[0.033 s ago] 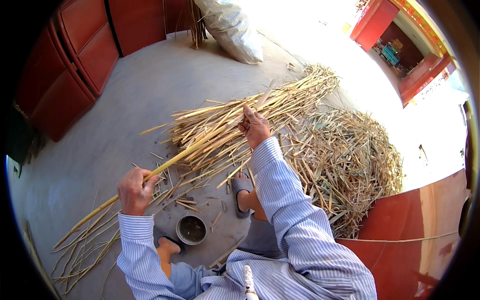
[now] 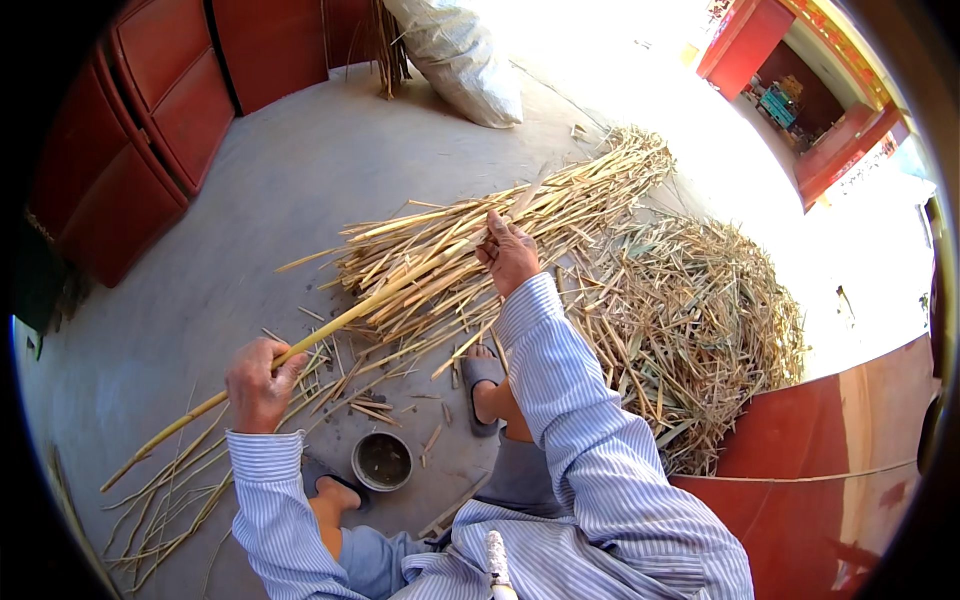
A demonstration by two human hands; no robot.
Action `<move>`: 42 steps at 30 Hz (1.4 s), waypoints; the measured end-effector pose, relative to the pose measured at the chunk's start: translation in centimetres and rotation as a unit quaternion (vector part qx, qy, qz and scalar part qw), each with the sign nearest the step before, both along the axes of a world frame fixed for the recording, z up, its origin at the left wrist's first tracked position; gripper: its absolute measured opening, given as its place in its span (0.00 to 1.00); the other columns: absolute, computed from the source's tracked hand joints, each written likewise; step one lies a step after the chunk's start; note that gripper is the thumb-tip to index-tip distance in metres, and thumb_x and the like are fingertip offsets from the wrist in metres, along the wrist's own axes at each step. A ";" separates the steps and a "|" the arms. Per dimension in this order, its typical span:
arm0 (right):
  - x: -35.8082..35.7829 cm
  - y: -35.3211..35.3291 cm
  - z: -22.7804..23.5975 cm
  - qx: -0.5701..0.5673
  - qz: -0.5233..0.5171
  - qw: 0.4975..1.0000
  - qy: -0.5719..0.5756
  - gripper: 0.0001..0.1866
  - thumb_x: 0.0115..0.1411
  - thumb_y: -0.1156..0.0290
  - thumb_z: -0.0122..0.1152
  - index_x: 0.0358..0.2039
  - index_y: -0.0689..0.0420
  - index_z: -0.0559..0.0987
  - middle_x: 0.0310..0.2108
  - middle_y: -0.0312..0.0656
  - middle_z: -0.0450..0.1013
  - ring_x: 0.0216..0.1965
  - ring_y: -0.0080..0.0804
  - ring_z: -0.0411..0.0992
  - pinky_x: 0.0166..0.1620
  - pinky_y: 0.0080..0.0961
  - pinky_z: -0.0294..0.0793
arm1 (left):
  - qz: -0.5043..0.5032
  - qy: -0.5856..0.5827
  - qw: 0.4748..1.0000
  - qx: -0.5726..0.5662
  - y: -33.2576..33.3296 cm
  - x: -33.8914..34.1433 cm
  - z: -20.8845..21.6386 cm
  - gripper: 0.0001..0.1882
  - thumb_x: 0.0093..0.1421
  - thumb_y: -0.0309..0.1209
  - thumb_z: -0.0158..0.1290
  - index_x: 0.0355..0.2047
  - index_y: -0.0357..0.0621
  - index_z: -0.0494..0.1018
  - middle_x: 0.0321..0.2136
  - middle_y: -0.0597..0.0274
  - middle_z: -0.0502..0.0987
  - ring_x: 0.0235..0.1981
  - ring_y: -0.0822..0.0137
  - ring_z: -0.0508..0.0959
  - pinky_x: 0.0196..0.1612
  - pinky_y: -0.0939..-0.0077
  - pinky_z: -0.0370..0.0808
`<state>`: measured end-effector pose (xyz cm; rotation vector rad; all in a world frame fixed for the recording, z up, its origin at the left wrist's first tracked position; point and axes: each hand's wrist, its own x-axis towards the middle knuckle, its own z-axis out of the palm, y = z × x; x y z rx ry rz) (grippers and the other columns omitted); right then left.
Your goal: The person sits on the floor and repeatedly strips dried stalks by hand, separating the fibrous material from the main stem. The stripped fibers are placed into a pile, while the remaining stalks are set aside.
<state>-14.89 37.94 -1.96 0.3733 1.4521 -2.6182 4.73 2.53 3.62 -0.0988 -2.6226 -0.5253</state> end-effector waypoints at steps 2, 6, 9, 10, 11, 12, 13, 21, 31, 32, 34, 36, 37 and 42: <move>-0.2 0.3 0.3 -0.006 -0.015 1.000 -0.002 0.12 0.64 0.58 0.59 0.37 0.54 0.75 0.30 0.35 0.78 0.26 0.19 0.74 0.29 0.17 0.76 | 0.029 -0.030 0.999 -0.019 -1.4 -0.1 0.4 0.12 0.47 0.31 0.66 0.27 0.44 0.74 0.23 0.61 0.76 0.29 0.57 0.75 0.34 0.63 0.69; 1.7 -3.6 0.6 -0.017 0.087 0.995 0.036 0.12 0.64 0.60 0.59 0.38 0.55 0.75 0.31 0.35 0.78 0.28 0.21 0.75 0.32 0.18 0.78 | -0.006 0.023 0.999 -0.025 1.3 -2.1 0.6 0.14 0.46 0.31 0.67 0.31 0.44 0.74 0.27 0.61 0.78 0.32 0.59 0.76 0.39 0.62 0.67; 6.0 -9.0 0.8 -0.017 0.204 0.979 0.008 0.11 0.64 0.60 0.60 0.39 0.53 0.75 0.34 0.35 0.78 0.33 0.22 0.77 0.38 0.22 0.79 | -0.056 0.074 0.995 -0.030 4.5 -3.8 -0.8 0.15 0.47 0.32 0.66 0.33 0.44 0.74 0.28 0.60 0.78 0.30 0.59 0.76 0.38 0.62 0.67; 7.1 -10.3 0.5 -0.021 0.226 0.974 0.018 0.11 0.63 0.60 0.61 0.39 0.53 0.75 0.34 0.35 0.78 0.35 0.23 0.77 0.39 0.23 0.79 | -0.063 0.077 0.995 -0.024 5.1 -4.1 -1.7 0.14 0.48 0.31 0.66 0.33 0.43 0.75 0.27 0.60 0.78 0.31 0.58 0.75 0.36 0.63 0.68; 7.5 -10.8 0.3 -0.025 0.248 0.968 0.028 0.11 0.63 0.60 0.61 0.39 0.52 0.76 0.35 0.35 0.78 0.36 0.23 0.77 0.40 0.24 0.79 | -0.071 0.080 0.994 -0.019 5.4 -4.3 -2.3 0.13 0.48 0.30 0.65 0.33 0.42 0.75 0.27 0.60 0.78 0.31 0.58 0.75 0.35 0.64 0.68; 7.2 -10.0 0.4 -0.022 0.229 0.973 0.023 0.11 0.63 0.60 0.61 0.39 0.52 0.75 0.35 0.35 0.78 0.36 0.23 0.77 0.39 0.24 0.78 | -0.064 0.046 0.997 0.003 5.1 -4.2 -2.4 0.11 0.50 0.30 0.64 0.31 0.43 0.75 0.28 0.59 0.78 0.29 0.58 0.75 0.34 0.65 0.69; 6.7 -9.2 0.6 -0.020 0.211 0.977 0.017 0.11 0.63 0.60 0.61 0.39 0.53 0.75 0.35 0.35 0.78 0.36 0.23 0.77 0.39 0.24 0.78 | -0.049 0.039 0.998 0.019 4.7 -4.1 -2.5 0.10 0.50 0.30 0.64 0.30 0.43 0.75 0.27 0.59 0.78 0.29 0.57 0.75 0.33 0.63 0.69; -2.9 4.1 0.1 -0.019 -0.078 0.997 -0.001 0.09 0.65 0.62 0.58 0.33 0.53 0.73 0.25 0.35 0.77 0.23 0.19 0.71 0.24 0.18 0.74 | 0.045 -0.125 0.966 0.222 -3.6 1.4 0.1 0.13 0.55 0.32 0.64 0.26 0.36 0.73 0.20 0.63 0.74 0.23 0.74 0.70 0.27 0.77 0.68; 0.7 -2.7 1.6 -0.122 0.166 0.975 0.078 0.12 0.68 0.69 0.52 0.49 0.59 0.70 0.46 0.44 0.77 0.48 0.31 0.75 0.48 0.26 0.77 | 0.010 -0.135 0.952 0.275 -2.9 -0.1 -1.3 0.14 0.53 0.32 0.65 0.25 0.35 0.73 0.20 0.62 0.76 0.21 0.77 0.71 0.25 0.78 0.67; 0.7 -3.0 1.9 -0.089 0.138 0.983 0.082 0.11 0.67 0.68 0.53 0.47 0.59 0.71 0.44 0.43 0.77 0.45 0.29 0.76 0.46 0.24 0.77 | 0.006 -0.131 0.953 0.275 -2.5 -0.2 -1.3 0.14 0.53 0.33 0.65 0.26 0.35 0.73 0.20 0.62 0.76 0.21 0.77 0.70 0.25 0.79 0.67; 0.3 -3.4 1.9 -0.046 0.096 0.991 0.083 0.10 0.66 0.67 0.56 0.44 0.58 0.73 0.40 0.40 0.78 0.40 0.25 0.76 0.42 0.21 0.77 | 0.030 -0.117 0.965 0.231 -1.4 -0.1 -0.4 0.14 0.52 0.33 0.66 0.25 0.37 0.74 0.20 0.59 0.77 0.21 0.72 0.74 0.25 0.76 0.69; -0.1 -3.5 1.7 -0.025 0.069 0.994 0.075 0.09 0.65 0.65 0.59 0.39 0.57 0.75 0.35 0.37 0.79 0.33 0.22 0.76 0.37 0.19 0.77 | 0.044 -0.088 0.978 0.185 -0.9 0.0 -0.4 0.14 0.50 0.33 0.67 0.24 0.38 0.74 0.20 0.57 0.76 0.20 0.67 0.76 0.25 0.73 0.71; -0.4 -3.5 1.4 -0.017 0.051 0.996 0.069 0.09 0.65 0.64 0.59 0.38 0.56 0.76 0.32 0.35 0.78 0.30 0.21 0.75 0.35 0.18 0.76 | 0.048 -0.064 0.984 0.160 -0.9 0.3 -0.6 0.14 0.50 0.32 0.67 0.24 0.39 0.73 0.19 0.57 0.76 0.20 0.66 0.76 0.25 0.73 0.71; -1.0 -1.5 0.3 -0.029 -0.008 0.999 0.043 0.09 0.64 0.62 0.60 0.35 0.55 0.76 0.27 0.33 0.76 0.25 0.20 0.73 0.29 0.17 0.75 | 0.073 0.017 0.991 0.108 -1.5 1.5 0.2 0.15 0.47 0.28 0.68 0.26 0.42 0.70 0.20 0.57 0.76 0.19 0.61 0.77 0.24 0.70 0.71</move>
